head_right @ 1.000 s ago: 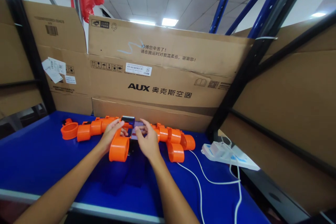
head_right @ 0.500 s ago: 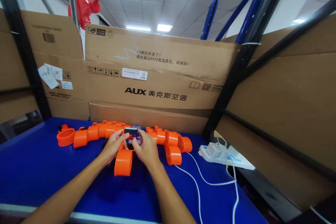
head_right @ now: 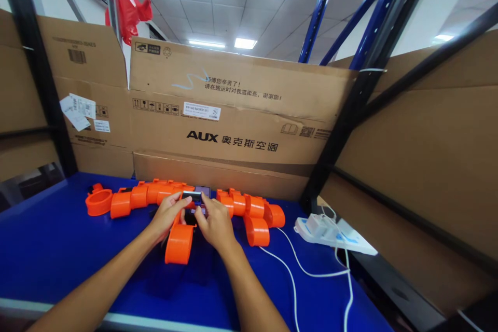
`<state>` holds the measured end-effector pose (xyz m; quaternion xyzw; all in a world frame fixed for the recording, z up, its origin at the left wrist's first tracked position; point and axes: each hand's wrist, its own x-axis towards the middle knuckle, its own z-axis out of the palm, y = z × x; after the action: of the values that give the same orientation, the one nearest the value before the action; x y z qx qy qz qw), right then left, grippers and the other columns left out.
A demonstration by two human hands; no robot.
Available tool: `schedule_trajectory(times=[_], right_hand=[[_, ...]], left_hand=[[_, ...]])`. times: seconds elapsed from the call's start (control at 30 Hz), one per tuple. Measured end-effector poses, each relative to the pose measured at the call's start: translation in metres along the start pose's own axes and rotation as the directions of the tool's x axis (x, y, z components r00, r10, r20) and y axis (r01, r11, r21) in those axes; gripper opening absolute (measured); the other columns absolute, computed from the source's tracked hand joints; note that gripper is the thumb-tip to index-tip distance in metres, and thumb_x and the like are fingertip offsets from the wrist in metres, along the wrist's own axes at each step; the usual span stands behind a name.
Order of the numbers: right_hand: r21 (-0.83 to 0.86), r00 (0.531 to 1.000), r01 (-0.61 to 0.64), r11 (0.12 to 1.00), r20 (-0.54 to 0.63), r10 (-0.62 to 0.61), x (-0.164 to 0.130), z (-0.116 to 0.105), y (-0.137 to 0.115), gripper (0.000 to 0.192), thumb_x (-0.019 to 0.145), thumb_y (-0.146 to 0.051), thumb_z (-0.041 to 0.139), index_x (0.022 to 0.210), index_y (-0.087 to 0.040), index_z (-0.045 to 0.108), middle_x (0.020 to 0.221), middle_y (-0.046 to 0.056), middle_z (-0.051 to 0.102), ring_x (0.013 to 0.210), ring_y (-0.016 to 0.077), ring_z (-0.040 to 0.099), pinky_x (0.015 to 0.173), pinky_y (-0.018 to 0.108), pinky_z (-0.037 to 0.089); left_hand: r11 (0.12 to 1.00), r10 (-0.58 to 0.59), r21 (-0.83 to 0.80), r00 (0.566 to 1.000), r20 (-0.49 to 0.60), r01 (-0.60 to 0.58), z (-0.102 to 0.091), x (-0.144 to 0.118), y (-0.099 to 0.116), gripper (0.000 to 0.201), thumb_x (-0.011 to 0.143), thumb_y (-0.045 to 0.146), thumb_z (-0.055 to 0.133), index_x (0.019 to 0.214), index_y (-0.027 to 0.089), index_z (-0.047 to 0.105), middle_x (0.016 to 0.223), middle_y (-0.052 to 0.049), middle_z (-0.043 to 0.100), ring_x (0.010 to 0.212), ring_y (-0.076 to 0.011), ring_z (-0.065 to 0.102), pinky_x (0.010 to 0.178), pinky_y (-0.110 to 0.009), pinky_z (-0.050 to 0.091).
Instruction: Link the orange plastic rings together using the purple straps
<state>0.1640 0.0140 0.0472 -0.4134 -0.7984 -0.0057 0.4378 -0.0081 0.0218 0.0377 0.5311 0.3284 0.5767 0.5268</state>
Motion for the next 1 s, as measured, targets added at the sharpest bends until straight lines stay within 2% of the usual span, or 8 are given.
schedule_trajectory(times=[0.1, 0.23, 0.37, 0.5, 0.6, 0.83, 1.0], right_hand=[[0.032, 0.999, -0.042, 0.999, 0.035, 0.041, 0.002, -0.005, 0.001, 0.041, 0.091, -0.031, 0.053, 0.127, -0.014, 0.064, 0.074, 0.006, 0.068, 0.064, 0.0184, 0.060, 0.062, 0.029, 0.047], [0.044, 0.991, -0.061, 0.997, 0.119, 0.056, 0.005, -0.012, 0.003, 0.044, 0.093, -0.034, 0.054, 0.133, -0.017, 0.061, 0.080, 0.005, 0.069, 0.067, 0.0173, 0.061, 0.065, 0.028, 0.049], [-0.020, 0.982, 0.009, 1.000, 0.190, -0.005, 0.004, -0.015, 0.003, 0.044, 0.094, -0.024, 0.049, 0.137, -0.018, 0.057, 0.091, 0.008, 0.071, 0.077, 0.0184, 0.063, 0.072, 0.030, 0.050], [-0.115, 0.978, 0.076, 0.990, 0.201, -0.052, 0.004, -0.015, 0.001, 0.047, 0.091, -0.017, 0.050, 0.137, -0.018, 0.057, 0.107, 0.011, 0.073, 0.087, 0.0207, 0.065, 0.079, 0.031, 0.051], [-0.193, 0.977, 0.107, 0.975, 0.203, -0.068, 0.004, -0.015, -0.001, 0.048, 0.089, -0.018, 0.053, 0.137, -0.018, 0.057, 0.113, 0.011, 0.073, 0.091, 0.0219, 0.065, 0.080, 0.032, 0.051], [-0.358, 0.991, 0.078, 0.931, 0.133, -0.032, 0.001, -0.005, -0.009, 0.048, 0.083, -0.014, 0.055, 0.130, -0.014, 0.061, 0.098, 0.012, 0.074, 0.088, 0.0248, 0.065, 0.075, 0.033, 0.050], [-0.379, 0.990, 0.089, 0.921, 0.133, -0.041, -0.001, -0.001, -0.011, 0.048, 0.079, -0.008, 0.055, 0.127, -0.010, 0.062, 0.089, 0.012, 0.073, 0.084, 0.0242, 0.065, 0.074, 0.031, 0.049]], left_hand=[[0.998, -0.022, -0.052, 1.000, 0.009, 0.023, 0.002, 0.001, -0.002, 0.033, 0.078, 0.044, 0.073, 0.096, 0.016, 0.069, 0.050, 0.003, 0.060, 0.036, -0.0105, 0.052, 0.044, -0.021, 0.041], [0.969, -0.133, -0.213, 0.991, -0.025, 0.125, 0.004, 0.003, -0.007, 0.036, 0.075, 0.043, 0.078, 0.098, 0.017, 0.067, 0.064, 0.001, 0.066, 0.040, -0.0087, 0.053, 0.044, -0.021, 0.042], [0.916, -0.223, -0.350, 0.974, -0.041, 0.195, 0.005, 0.002, -0.005, 0.032, 0.073, 0.037, 0.081, 0.093, 0.017, 0.067, 0.060, 0.003, 0.064, 0.039, -0.0076, 0.051, 0.045, -0.020, 0.041], [0.880, -0.232, -0.423, 0.973, 0.016, 0.216, 0.010, -0.004, 0.007, 0.028, 0.071, 0.030, 0.082, 0.090, 0.015, 0.068, 0.068, -0.001, 0.070, 0.049, -0.0109, 0.060, 0.050, -0.022, 0.047], [0.866, -0.231, -0.449, 0.972, 0.034, 0.221, 0.014, -0.009, 0.014, 0.025, 0.070, 0.029, 0.083, 0.086, 0.015, 0.069, 0.066, -0.001, 0.069, 0.053, -0.0127, 0.063, 0.053, -0.023, 0.050], [0.850, -0.242, -0.470, 0.969, 0.050, 0.237, 0.015, -0.011, 0.014, 0.023, 0.071, 0.027, 0.082, 0.087, 0.016, 0.069, 0.065, 0.000, 0.068, 0.050, -0.0115, 0.061, 0.052, -0.023, 0.049], [0.854, -0.235, -0.464, 0.970, 0.058, 0.235, 0.015, -0.010, 0.013, 0.019, 0.072, 0.025, 0.081, 0.080, 0.015, 0.068, 0.059, 0.000, 0.065, 0.044, -0.0096, 0.056, 0.048, -0.022, 0.045]])
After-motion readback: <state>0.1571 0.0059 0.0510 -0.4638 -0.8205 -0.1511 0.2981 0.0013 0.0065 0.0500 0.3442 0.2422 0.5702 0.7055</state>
